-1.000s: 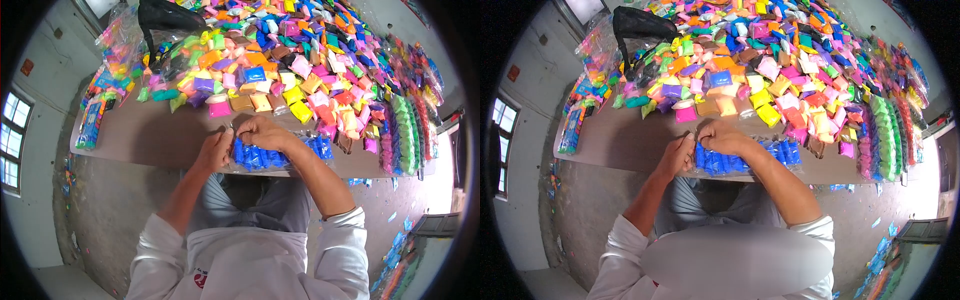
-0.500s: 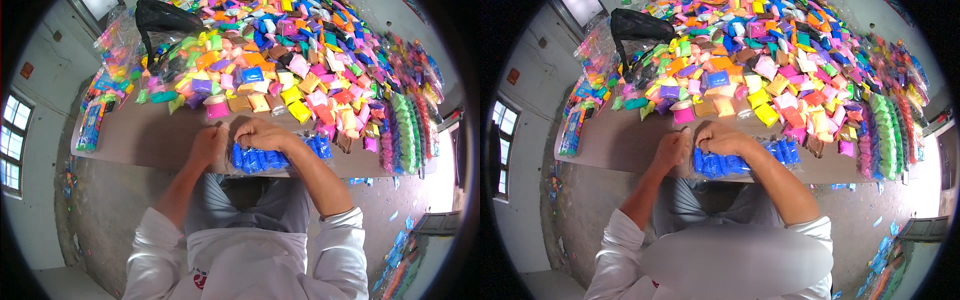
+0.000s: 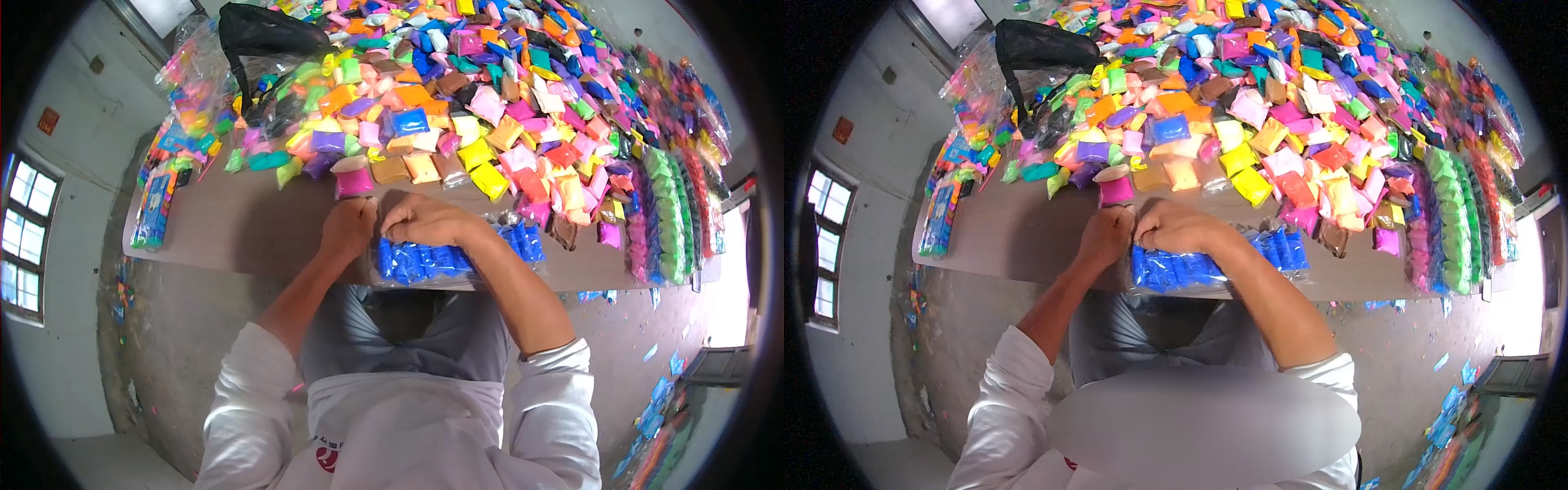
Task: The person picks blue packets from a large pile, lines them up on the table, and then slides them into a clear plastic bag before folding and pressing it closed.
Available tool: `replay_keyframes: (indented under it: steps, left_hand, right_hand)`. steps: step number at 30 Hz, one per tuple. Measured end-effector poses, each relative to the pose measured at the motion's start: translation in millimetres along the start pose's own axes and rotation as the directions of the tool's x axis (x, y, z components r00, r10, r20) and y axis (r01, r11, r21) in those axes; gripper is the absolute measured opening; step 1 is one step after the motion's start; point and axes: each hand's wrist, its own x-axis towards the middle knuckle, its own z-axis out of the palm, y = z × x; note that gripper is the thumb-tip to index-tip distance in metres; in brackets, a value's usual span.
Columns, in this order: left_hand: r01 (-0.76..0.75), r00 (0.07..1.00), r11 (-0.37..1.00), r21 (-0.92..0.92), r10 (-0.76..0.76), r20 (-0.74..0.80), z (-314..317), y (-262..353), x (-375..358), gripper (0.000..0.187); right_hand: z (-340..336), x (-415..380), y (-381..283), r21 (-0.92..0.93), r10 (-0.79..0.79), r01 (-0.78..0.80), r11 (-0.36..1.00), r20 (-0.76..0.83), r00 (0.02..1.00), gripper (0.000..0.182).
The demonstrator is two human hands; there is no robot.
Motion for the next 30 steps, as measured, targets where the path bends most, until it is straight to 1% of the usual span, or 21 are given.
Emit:
replay_keyframes:
  steps: [2,6,8,9,11,12,14,15,17,18,19,20,21,22,23,24,26,27,28,29,30]
  left_hand:
    - [0.096,0.995,0.991,-0.096,-0.096,0.01,-3,5,-1,0.035]
    - [0.12,0.991,0.969,-0.214,-0.103,0.088,-6,8,3,0.031]
    - [-0.047,0.996,0.974,-0.22,0.028,-0.089,7,-5,6,0.03]
    - [-0.051,0.996,0.974,-0.222,0.033,-0.087,13,-15,10,0.03]
    - [0.031,0.995,0.927,-0.375,-0.066,-0.081,21,-33,17,0.034]
    - [0.031,0.995,0.925,-0.38,-0.064,-0.076,19,-33,16,0.034]
    - [0.165,0.986,0.831,-0.531,-0.152,0.068,13,-27,13,0.041]
    - [0.162,0.987,0.828,-0.537,-0.147,0.071,11,-24,12,0.041]
    - [0.231,0.973,0.742,-0.63,-0.195,0.127,9,-17,9,0.044]
    - [0.229,0.973,0.738,-0.635,-0.191,0.13,5,-10,7,0.044]
    - [0.182,0.983,0.811,-0.555,-0.168,0.077,-2,-3,3,0.042]
    - [0.137,0.99,0.874,-0.465,-0.14,0.028,-8,4,-1,0.041]
    - [0.137,0.99,0.873,-0.467,-0.137,0.034,-13,8,-4,0.041]
    - [0.08,0.994,0.926,-0.368,-0.099,-0.034,-18,12,-8,0.037]
    - [0.028,0.994,0.965,-0.26,-0.055,-0.098,-22,15,-13,0.033]
    - [0.028,0.994,0.965,-0.26,-0.054,-0.092,-26,19,-18,0.033]
    - [-0.261,0.95,0.959,-0.107,0.236,-0.204,-35,25,-26,0.026]
    - [-0.262,0.95,0.959,-0.106,0.237,-0.202,-37,29,-28,0.026]
    - [-0.399,0.906,0.915,-0.058,0.384,-0.177,-37,34,-29,0.024]
    - [-0.528,0.841,0.849,-0.013,0.521,-0.143,-36,39,-31,0.023]
    - [-0.529,0.841,0.848,-0.011,0.523,-0.141,-32,45,-35,0.023]
  right_hand:
    - [-1,3,4,-0.032,-0.01,0.014,0.999,0.099,0.995,0.026]
    - [3,7,13,-0.079,-0.068,0.076,0.994,0.101,0.993,0.027]
    - [1,8,17,-0.018,-0.093,0.097,0.995,0.138,0.986,0.03]
    - [-3,1,11,-0.02,-0.09,0.094,0.995,0.134,0.987,0.03]
    - [-19,-25,-12,-0.128,-0.016,-0.005,0.992,-0.161,0.987,0.033]
    - [-25,-37,-15,-0.128,-0.008,-0.013,0.992,-0.162,0.987,0.033]
    - [-39,-63,-17,0.11,0.005,0.033,0.993,-0.331,0.944,0.041]
    - [-45,-78,-22,0.106,0.011,0.026,0.994,-0.334,0.942,0.041]
    - [-45,-105,-34,0.1,0.105,-0.074,0.992,-0.352,0.93,0.065]
    - [-40,-112,-35,0.096,0.11,-0.081,0.992,-0.355,0.928,0.065]
    - [-34,-118,-36,-0.129,0.015,-0.073,0.989,-0.401,0.916,0.073]
    - [-29,-124,-35,-0.347,-0.087,-0.073,0.935,-0.424,0.901,0.081]
    - [-20,-124,-20,-0.475,-0.091,-0.116,0.872,-0.392,0.916,0.103]
    - [-12,-122,-13,-0.473,-0.086,-0.122,0.873,-0.394,0.915,0.103]
    - [-3,-119,-10,-0.528,-0.083,-0.144,0.837,-0.383,0.92,0.11]
    - [5,-116,-7,-0.58,-0.08,-0.165,0.798,-0.373,0.924,0.117]
    - [14,-108,-3,-0.572,-0.066,-0.17,0.802,-0.368,0.928,0.119]
    - [16,-105,-3,-0.602,-0.121,-0.135,0.787,-0.366,0.923,0.117]
    - [18,-102,-3,-0.632,-0.177,-0.1,0.768,-0.361,0.916,0.114]
    - [20,-98,-2,-0.631,-0.179,-0.099,0.769,-0.362,0.915,0.114]
    - [21,-95,0,-0.646,-0.227,-0.059,0.761,-0.351,0.908,0.112]
